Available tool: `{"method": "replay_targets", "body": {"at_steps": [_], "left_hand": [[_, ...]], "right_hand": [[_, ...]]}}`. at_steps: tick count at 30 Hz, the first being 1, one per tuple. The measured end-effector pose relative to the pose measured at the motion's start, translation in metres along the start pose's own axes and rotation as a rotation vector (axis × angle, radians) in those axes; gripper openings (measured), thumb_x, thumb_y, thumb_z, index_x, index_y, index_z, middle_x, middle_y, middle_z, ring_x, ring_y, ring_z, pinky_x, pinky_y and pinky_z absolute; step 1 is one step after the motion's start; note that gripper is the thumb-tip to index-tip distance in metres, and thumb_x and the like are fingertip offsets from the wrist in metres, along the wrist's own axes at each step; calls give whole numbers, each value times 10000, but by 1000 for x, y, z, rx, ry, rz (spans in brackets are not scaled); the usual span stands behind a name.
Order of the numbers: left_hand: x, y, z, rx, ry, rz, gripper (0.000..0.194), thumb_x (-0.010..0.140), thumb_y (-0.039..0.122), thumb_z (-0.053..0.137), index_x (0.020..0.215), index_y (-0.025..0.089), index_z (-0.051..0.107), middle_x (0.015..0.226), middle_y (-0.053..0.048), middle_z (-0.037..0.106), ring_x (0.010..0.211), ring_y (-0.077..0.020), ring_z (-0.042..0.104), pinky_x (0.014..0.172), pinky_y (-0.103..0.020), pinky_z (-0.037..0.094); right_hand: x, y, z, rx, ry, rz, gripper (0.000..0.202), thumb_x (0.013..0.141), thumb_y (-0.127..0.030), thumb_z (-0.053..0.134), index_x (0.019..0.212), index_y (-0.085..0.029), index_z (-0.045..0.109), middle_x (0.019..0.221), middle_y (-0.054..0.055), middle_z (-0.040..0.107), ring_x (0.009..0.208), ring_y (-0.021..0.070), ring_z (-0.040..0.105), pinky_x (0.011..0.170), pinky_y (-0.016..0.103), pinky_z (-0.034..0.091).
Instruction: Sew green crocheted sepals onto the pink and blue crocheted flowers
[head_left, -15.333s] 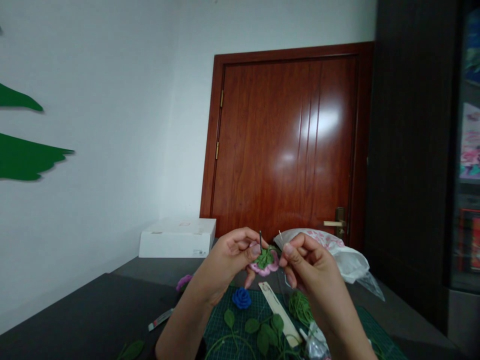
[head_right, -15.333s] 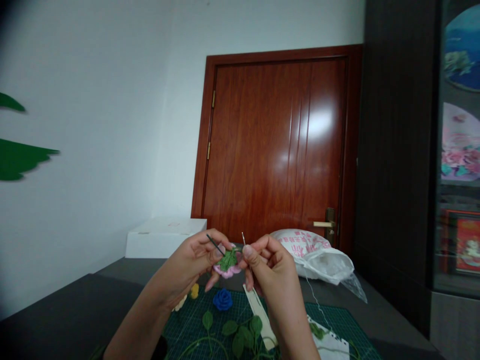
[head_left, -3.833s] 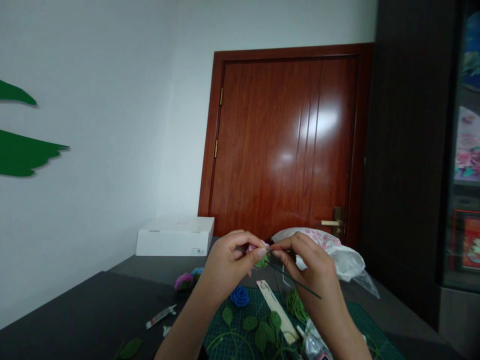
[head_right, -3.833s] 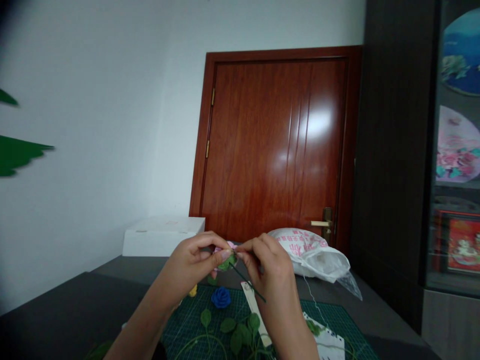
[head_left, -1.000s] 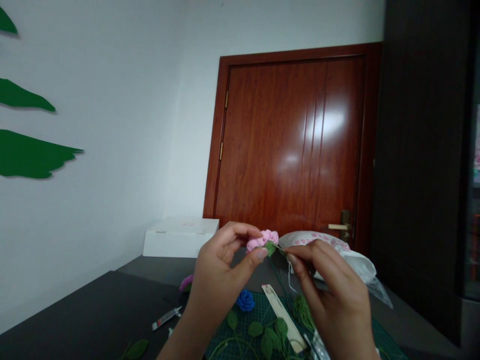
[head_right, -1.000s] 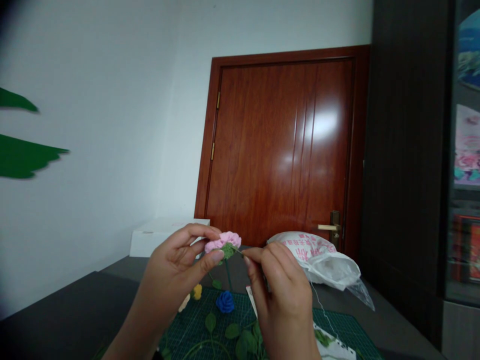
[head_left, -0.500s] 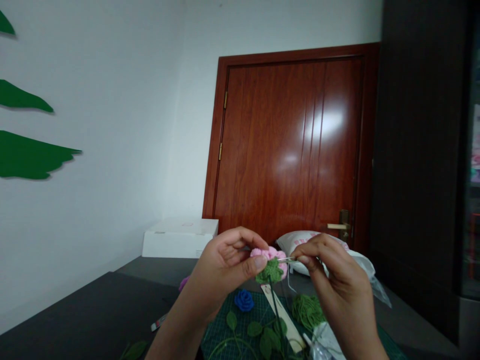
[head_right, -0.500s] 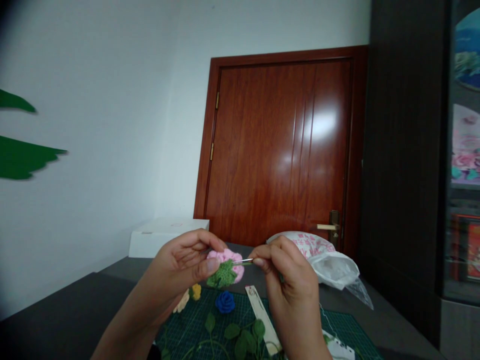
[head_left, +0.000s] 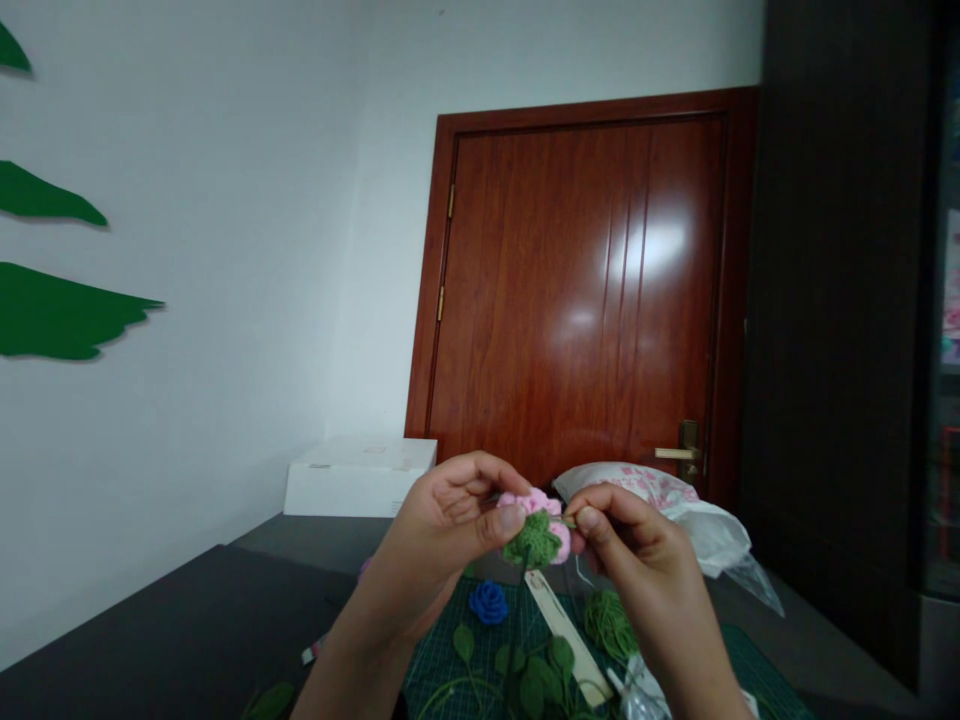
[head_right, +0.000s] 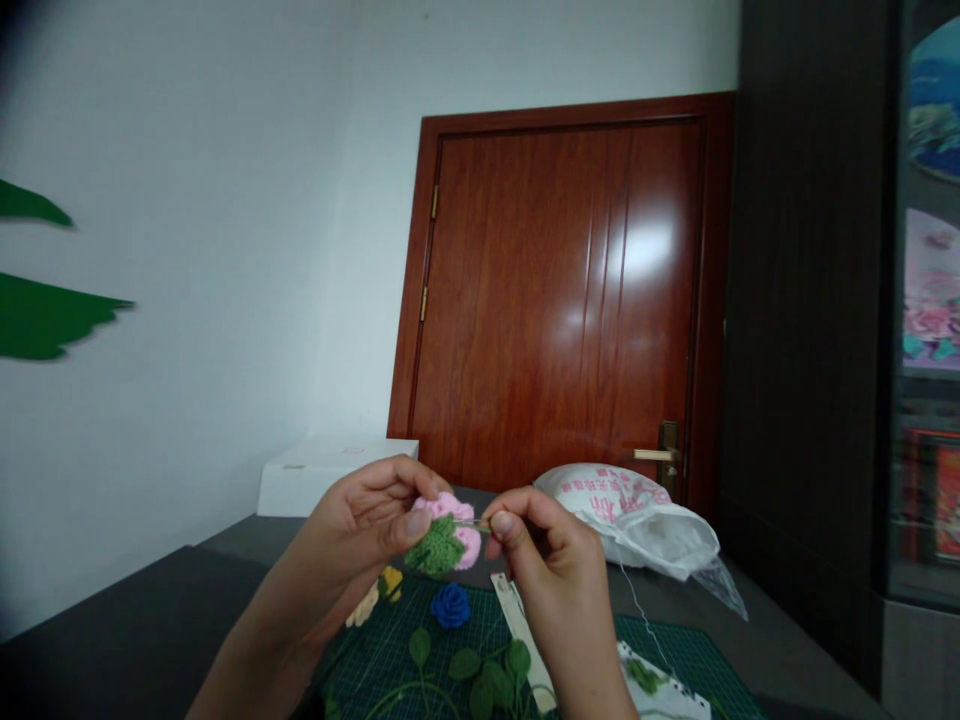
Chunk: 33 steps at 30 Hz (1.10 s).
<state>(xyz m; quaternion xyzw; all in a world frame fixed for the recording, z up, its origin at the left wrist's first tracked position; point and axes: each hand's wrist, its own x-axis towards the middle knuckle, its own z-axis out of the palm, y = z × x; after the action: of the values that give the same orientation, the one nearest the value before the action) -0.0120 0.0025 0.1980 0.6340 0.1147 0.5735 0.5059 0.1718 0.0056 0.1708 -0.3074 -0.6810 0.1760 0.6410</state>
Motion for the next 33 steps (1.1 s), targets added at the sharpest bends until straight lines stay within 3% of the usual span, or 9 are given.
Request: {"method": "replay_targets", "body": {"at_steps": [9, 33], "left_hand": [[-2, 0, 2, -117, -90, -41, 122, 808, 151, 751, 905, 138, 679, 839, -38, 685, 725, -104, 642, 655, -187, 527], [1, -11, -4, -290, -141, -70, 79, 799, 136, 755, 852, 132, 697, 862, -50, 684, 735, -138, 655, 650, -229, 514]], "right_hand": [[0, 2, -6, -46, -25, -79, 229, 914, -334, 604, 760, -195, 701, 587, -6, 628, 517, 133, 559, 481, 218, 409], [-1, 3, -2, 196, -75, 112, 306, 895, -451, 641, 750, -183, 665, 550, -22, 564, 483, 95, 449, 461, 201, 304]]}}
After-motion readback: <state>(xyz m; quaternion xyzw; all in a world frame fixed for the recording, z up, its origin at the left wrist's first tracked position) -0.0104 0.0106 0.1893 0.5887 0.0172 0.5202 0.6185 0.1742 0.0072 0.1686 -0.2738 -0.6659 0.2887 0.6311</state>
